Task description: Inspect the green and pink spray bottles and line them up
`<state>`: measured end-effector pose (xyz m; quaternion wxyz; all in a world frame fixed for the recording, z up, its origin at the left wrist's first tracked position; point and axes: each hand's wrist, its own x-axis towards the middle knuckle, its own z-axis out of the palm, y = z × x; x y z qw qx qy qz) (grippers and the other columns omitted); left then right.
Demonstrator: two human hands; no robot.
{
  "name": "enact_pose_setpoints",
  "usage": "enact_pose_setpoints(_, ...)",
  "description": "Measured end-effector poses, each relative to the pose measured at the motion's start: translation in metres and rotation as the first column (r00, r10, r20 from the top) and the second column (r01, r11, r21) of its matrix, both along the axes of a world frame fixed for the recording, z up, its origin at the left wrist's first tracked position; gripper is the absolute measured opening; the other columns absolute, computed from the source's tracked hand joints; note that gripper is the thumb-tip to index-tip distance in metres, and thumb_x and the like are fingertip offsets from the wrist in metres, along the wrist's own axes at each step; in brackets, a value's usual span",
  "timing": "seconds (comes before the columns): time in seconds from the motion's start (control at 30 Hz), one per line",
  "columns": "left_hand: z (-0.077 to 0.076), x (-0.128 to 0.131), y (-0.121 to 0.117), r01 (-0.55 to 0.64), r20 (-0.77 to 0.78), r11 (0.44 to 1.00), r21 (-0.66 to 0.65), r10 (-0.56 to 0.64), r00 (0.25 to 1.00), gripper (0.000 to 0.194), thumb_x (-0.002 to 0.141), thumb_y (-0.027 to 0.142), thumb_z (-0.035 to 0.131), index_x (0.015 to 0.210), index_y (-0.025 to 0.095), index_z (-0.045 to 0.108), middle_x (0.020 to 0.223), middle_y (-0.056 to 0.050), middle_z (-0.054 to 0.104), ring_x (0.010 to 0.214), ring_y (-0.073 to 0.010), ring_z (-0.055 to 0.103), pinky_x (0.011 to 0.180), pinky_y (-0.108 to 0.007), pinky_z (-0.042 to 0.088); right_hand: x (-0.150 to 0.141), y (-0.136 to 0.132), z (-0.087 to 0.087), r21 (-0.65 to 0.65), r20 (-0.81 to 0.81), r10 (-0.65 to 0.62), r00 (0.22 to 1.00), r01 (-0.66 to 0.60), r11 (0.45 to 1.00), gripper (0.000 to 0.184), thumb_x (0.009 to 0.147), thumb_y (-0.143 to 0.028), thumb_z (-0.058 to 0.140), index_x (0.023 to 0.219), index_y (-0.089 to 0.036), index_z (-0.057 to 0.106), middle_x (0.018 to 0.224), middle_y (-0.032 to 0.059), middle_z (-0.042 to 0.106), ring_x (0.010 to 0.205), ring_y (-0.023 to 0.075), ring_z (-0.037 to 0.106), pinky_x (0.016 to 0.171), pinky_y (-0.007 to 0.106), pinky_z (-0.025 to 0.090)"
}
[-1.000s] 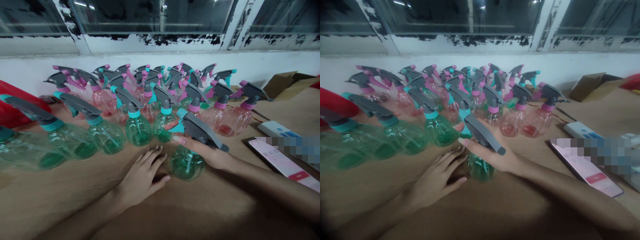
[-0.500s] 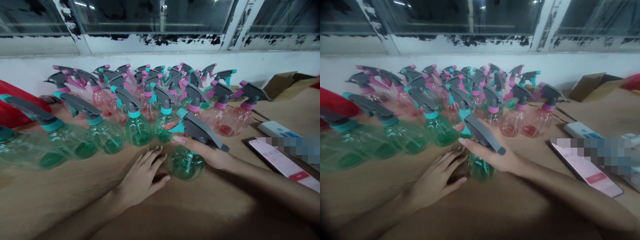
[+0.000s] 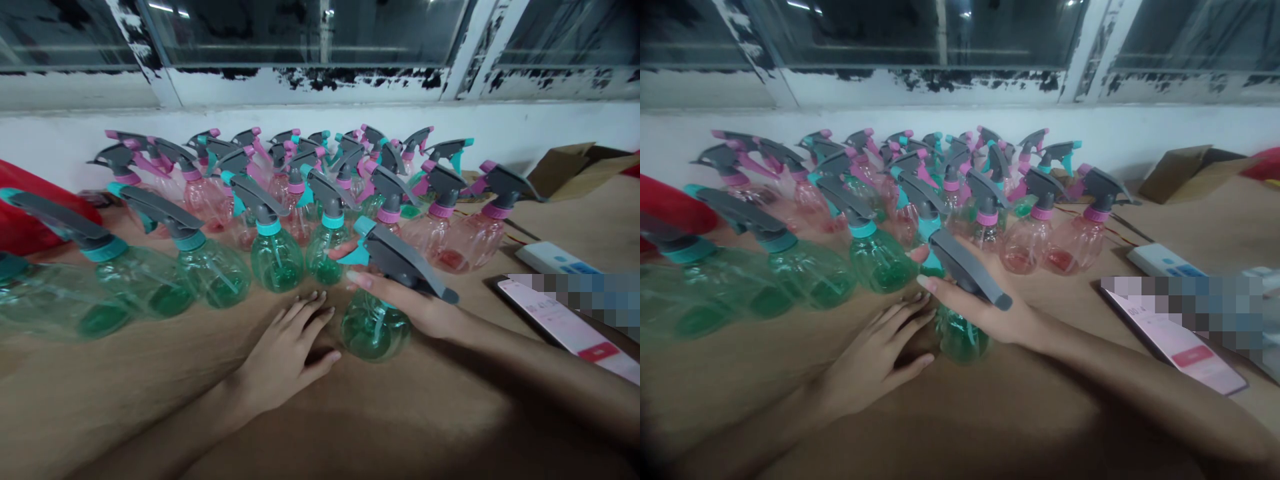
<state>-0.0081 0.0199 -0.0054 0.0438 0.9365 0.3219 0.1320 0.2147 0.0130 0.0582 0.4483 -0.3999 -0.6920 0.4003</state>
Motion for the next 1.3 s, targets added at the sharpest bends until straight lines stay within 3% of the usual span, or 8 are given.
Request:
enact_pose_setpoints(0.2,0.0,0.0,0.001,0.008,0.007,1.0,0.005,-0.008,1.0,0.054,0.091,0.044,0.054,0.135,0.015,0.043,0.141,-0.013,0.045,0.132,-0.0293,0.036,0.106,-0.048,0.032,-0.001,0.001,-0.002,-0.04,-0.029,-0.005,1.0,0.004,0.999,0.047,0.086,-0.04,0.059,0.132,-0.032,0.049,0.09,0.002,0.061,0.076,0.018,0.058,0.083,0.038,0.05)
enact_pose_setpoints(0.4,-0.001,0.0,0.001,0.004,0.008,1.0,0.011,-0.004,1.0,0.053,0.091,0.044,0.054,0.135,0.016,0.043,0.141,-0.013,0.045,0.132,-0.0292,0.036,0.106,-0.048,0.032,-0.001,0.0,0.001,-0.004,-0.036,0.012,0.999,-0.012,1.0,0.045,0.087,-0.038,0.059,0.131,-0.033,0.049,0.097,0.0024,0.061,0.081,0.0172,0.057,0.086,0.038,0.048)
enact_pose_setpoints(0.57,0.002,0.001,0.0,0.01,0.026,1.0,0.007,-0.01,1.0,0.053,0.091,0.044,0.054,0.135,0.016,0.044,0.139,-0.013,0.047,0.131,-0.0295,0.038,0.105,-0.047,0.033,-0.003,0.001,0.006,0.069,0.014,0.001,1.0,-0.002,0.998,0.039,0.088,-0.04,0.057,0.127,-0.033,0.053,0.097,0.0018,0.064,0.079,0.0179,0.06,0.078,0.037,0.049)
enact_pose_setpoints(0.7,0.002,0.001,0.0,-0.002,0.001,1.0,0.013,0.002,1.0,0.053,0.091,0.045,0.053,0.134,0.016,0.045,0.14,-0.012,0.046,0.132,-0.0292,0.037,0.106,-0.047,0.033,-0.004,0.002,0.01,0.096,0.035,-0.008,0.999,0.004,0.995,0.026,0.088,-0.041,0.055,0.112,-0.031,0.061,0.093,0.0014,0.065,0.077,0.0183,0.061,0.072,0.036,0.05)
enact_pose_setpoints(0.87,-0.002,-0.001,0.001,-0.004,-0.023,1.0,0.015,0.004,1.0,0.054,0.091,0.045,0.054,0.133,0.012,0.046,0.142,-0.015,0.043,0.132,-0.0301,0.037,0.106,-0.047,0.032,-0.004,-0.002,0.012,0.119,0.099,-0.108,0.989,0.096,0.988,0.016,0.086,-0.04,0.058,0.083,-0.025,0.063,0.081,0.0003,0.064,0.075,0.0187,0.061,0.07,0.035,0.049)
enact_pose_setpoints(0.97,-0.002,0.0,0.001,0.003,-0.016,1.0,0.01,-0.003,1.0,0.054,0.091,0.045,0.054,0.135,0.014,0.045,0.142,-0.014,0.043,0.133,-0.0296,0.035,0.107,-0.047,0.031,-0.006,-0.005,0.01,0.1,0.072,-0.05,0.996,0.042,0.994,0.012,0.087,-0.037,0.059,0.091,-0.027,0.062,0.084,-0.0004,0.064,0.077,0.0181,0.063,0.071,0.034,0.05)
enact_pose_setpoints(1.1,0.003,0.002,0.001,-0.01,-0.007,0.999,-0.03,0.01,1.0,0.056,0.089,0.042,0.057,0.135,0.016,0.042,0.143,-0.014,0.041,0.133,-0.0302,0.035,0.107,-0.049,0.031,-0.009,-0.006,0.008,0.057,-0.034,0.042,0.999,-0.04,0.998,0.023,0.085,-0.035,0.062,0.106,-0.027,0.059,0.099,0.0004,0.065,0.082,0.017,0.065,0.073,0.032,0.052)
enact_pose_setpoints(1.3,0.012,-0.003,-0.015,0.009,0.165,0.988,-0.155,0.017,0.986,0.072,0.082,0.039,0.062,0.142,0.02,0.025,0.143,-0.013,0.04,0.131,-0.0309,0.036,0.107,-0.052,0.029,-0.019,-0.008,0.009,0.048,-0.077,0.044,0.996,-0.04,0.998,0.025,0.085,-0.032,0.061,0.109,-0.026,0.06,0.107,0.0024,0.065,0.098,0.0198,0.063,0.083,0.033,0.052)
